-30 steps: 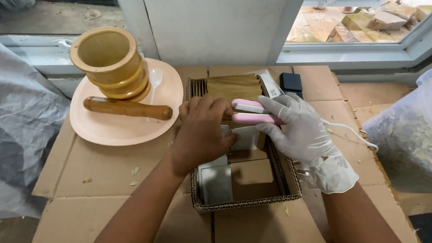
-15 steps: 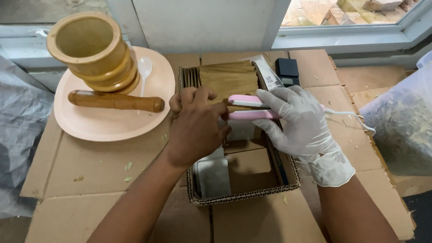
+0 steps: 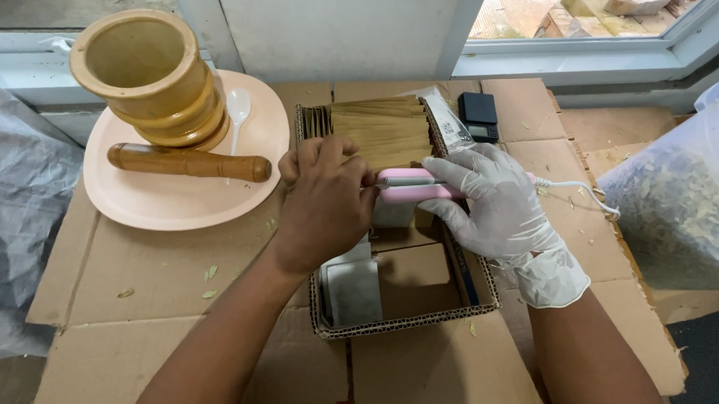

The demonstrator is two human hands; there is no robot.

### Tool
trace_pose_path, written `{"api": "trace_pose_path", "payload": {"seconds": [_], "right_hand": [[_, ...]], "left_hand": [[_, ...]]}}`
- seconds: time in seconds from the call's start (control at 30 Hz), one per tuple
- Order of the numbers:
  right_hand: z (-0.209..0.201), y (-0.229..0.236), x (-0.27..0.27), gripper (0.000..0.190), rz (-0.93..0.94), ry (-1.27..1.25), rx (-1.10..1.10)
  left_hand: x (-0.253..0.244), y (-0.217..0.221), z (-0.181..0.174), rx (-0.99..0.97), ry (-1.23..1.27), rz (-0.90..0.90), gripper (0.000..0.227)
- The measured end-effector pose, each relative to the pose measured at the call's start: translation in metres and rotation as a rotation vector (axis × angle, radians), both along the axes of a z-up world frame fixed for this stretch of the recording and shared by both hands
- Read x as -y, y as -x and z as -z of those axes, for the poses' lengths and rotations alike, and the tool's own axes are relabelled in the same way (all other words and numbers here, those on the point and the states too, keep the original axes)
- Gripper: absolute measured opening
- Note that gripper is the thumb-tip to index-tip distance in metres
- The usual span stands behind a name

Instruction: Manually filling small brown paper pouches with white filters and sealing them with a handheld heat sealer.

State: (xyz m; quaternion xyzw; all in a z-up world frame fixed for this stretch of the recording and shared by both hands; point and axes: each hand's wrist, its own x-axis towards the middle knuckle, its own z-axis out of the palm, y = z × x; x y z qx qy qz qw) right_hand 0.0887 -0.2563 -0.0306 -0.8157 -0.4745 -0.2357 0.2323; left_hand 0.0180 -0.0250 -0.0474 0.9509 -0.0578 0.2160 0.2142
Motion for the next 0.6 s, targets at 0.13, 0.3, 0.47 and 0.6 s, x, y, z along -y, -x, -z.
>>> {"api": "trace_pose_path", "payload": {"seconds": [0.13,0.3,0.47,0.6], "right_hand": [[-0.002,0.002,-0.001,0.043,-0.013,-0.039,0.012],[-0.003,0.002,0.000,0.044,-0.015,-0.050,0.006],[-0.012,0.012,-0.007,0.045,-0.035,-0.081,-0.009],[-0.004,0.005,-0.001,0.053,-0.021,-0.058,0.003]], "left_hand": [[0.001,0.005,-0.009,-0.010,0.028,0.010,0.014],[-0.001,0.001,0.000,0.020,0.016,-0.042,0.011],[-0.003,0.000,0.001,-0.002,0.061,-0.029,0.011],[-0.003,0.005,-0.012,-0.053,0.132,0.018,0.011]]}}
